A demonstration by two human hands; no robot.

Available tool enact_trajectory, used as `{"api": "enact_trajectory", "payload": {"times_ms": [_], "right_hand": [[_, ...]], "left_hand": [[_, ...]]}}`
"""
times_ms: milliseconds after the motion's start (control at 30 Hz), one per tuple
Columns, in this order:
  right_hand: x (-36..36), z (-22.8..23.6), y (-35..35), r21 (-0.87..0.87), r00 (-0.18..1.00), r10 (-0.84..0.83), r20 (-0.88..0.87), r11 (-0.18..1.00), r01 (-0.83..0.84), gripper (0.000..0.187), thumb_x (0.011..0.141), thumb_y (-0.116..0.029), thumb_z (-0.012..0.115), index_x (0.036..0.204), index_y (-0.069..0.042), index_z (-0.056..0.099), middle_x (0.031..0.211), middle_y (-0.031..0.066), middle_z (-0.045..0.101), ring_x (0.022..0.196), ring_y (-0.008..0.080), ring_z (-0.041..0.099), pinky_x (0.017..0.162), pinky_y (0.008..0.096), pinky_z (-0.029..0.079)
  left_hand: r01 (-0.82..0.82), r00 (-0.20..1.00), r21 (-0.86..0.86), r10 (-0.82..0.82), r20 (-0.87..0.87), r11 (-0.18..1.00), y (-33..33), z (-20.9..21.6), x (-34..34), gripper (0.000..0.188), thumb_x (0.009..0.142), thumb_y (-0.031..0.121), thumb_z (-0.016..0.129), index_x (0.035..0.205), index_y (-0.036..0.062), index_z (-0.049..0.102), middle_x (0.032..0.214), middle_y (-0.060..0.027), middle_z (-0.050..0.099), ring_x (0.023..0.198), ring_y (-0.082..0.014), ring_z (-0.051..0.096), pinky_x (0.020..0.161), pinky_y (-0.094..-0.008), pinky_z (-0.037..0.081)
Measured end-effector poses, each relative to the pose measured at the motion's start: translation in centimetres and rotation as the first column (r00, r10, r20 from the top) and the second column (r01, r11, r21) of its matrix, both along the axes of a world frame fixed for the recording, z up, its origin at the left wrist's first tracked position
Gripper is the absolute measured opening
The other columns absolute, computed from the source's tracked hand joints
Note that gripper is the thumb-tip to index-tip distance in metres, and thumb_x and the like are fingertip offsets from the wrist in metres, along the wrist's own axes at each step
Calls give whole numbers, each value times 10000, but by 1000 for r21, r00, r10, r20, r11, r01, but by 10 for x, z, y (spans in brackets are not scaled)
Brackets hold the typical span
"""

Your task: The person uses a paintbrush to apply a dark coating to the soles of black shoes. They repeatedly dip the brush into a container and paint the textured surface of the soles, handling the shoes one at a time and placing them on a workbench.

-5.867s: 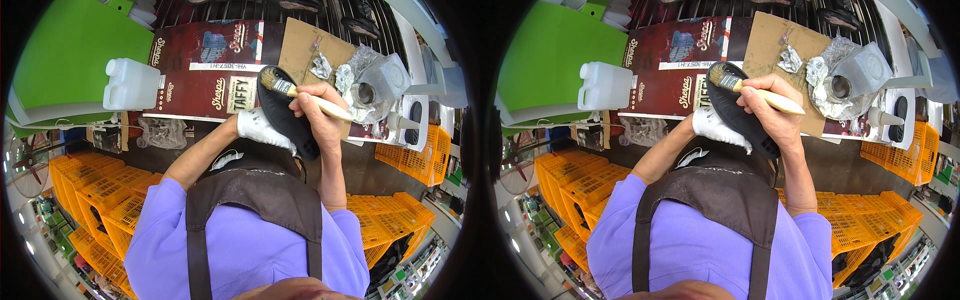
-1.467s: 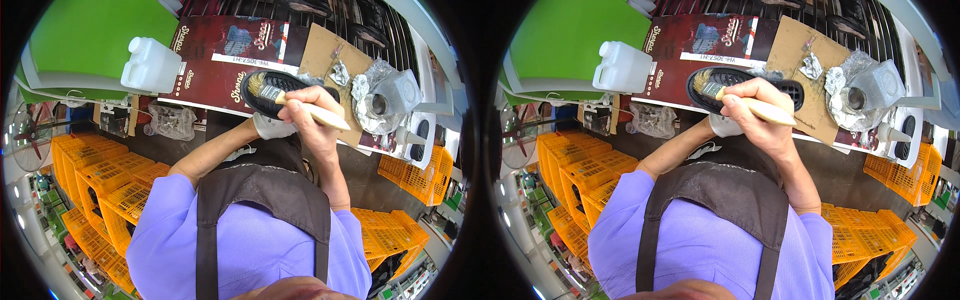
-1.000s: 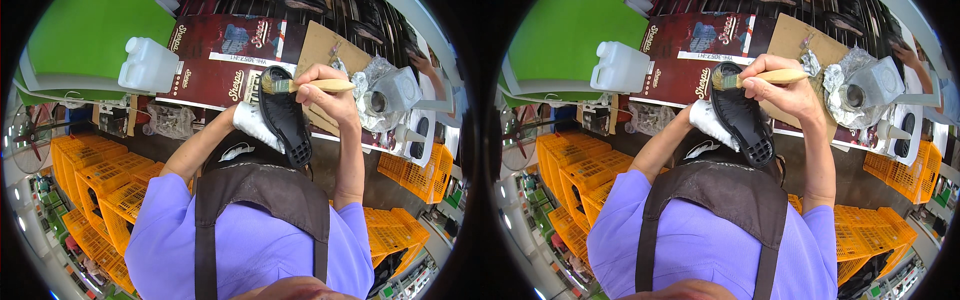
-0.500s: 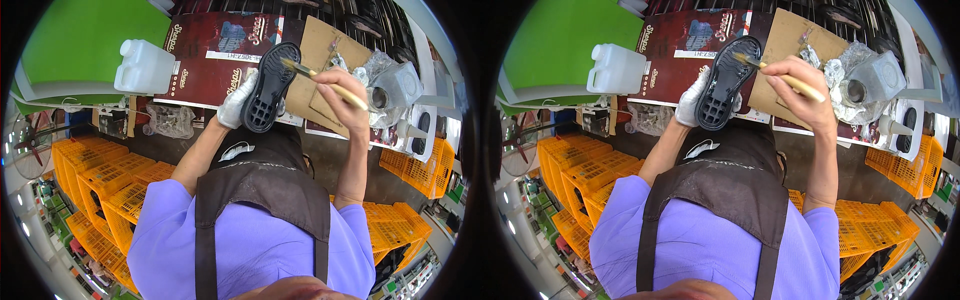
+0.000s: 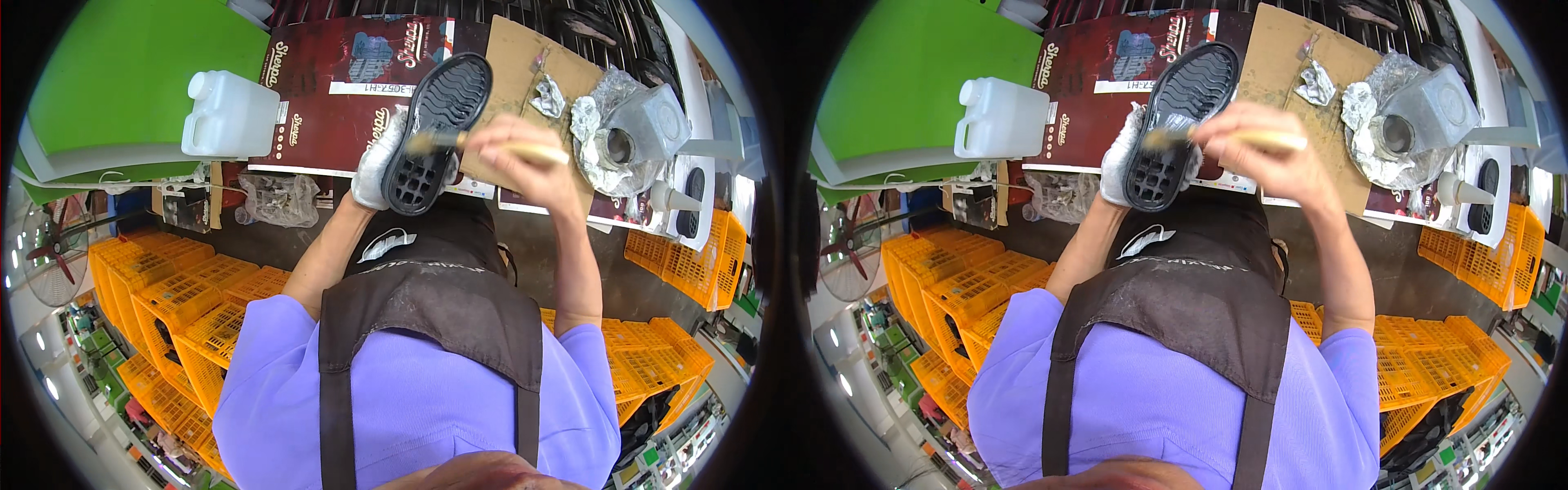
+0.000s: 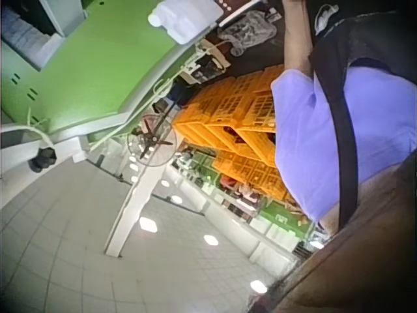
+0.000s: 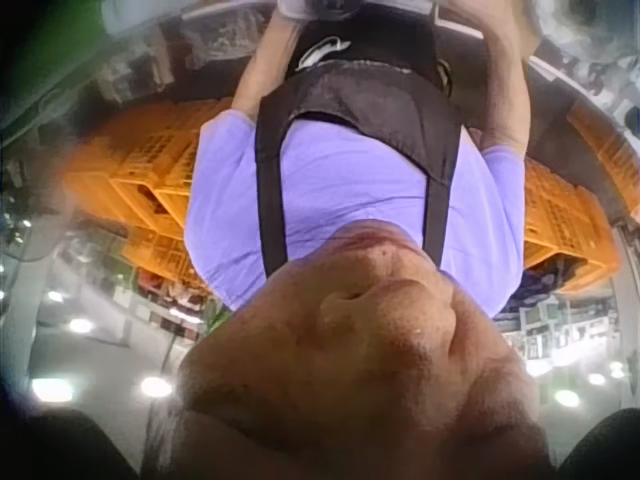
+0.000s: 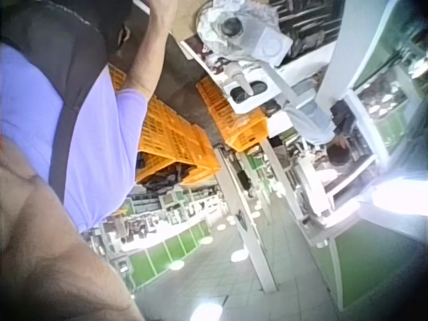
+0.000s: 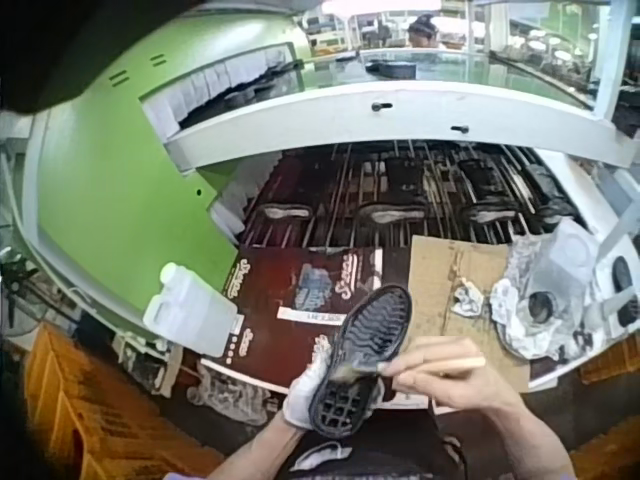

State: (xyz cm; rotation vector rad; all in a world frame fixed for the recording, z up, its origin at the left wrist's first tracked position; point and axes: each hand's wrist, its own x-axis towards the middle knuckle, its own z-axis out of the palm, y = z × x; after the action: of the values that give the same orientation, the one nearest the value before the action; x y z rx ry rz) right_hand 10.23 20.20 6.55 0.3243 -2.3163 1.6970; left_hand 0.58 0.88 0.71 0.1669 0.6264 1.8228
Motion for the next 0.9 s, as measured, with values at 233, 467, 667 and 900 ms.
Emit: {"api": "enact_trajectory", "payload": {"times_ms": [233,467,667,900], "right_hand": [[-5,-14,12,482,925,-241,-294,799,361,243,723,10,615,959,-49,630,776,92,575,720,236,570,623,324,469],[10,10,-13,316,965,252,-76,924,-216,285,673,-18,634,951,-84,630,824,61,550,792,239,550,692,334,467],[-4,0,15,450,978,-127,-162,873,188,218,716,12,645,921,-60,633,771,84,570,737,250,575,640,328,468],[-8,-14,-2,315,829,-465,-310,773,551,131,759,-19,642,889,-15,630,717,113,625,628,241,616,587,285,494]], "left_hand": [[74,989,83,-83,119,994,-1,-6,2,595,943,492,210,1270,35,406,1015,-170,590,801,-230,614,717,-358,524],[-23,987,3,22,159,1000,-1,13,-3,604,943,480,242,1256,-6,418,1117,-177,558,894,-244,609,766,-357,523],[22,984,-106,-3,180,994,-6,19,0,618,932,486,256,1222,-30,431,925,-229,600,649,-286,624,522,-342,537],[98,957,-103,-122,-262,990,-7,-3,2,461,971,341,290,1263,8,416,1108,-130,547,987,-185,548,867,-318,447]]}}
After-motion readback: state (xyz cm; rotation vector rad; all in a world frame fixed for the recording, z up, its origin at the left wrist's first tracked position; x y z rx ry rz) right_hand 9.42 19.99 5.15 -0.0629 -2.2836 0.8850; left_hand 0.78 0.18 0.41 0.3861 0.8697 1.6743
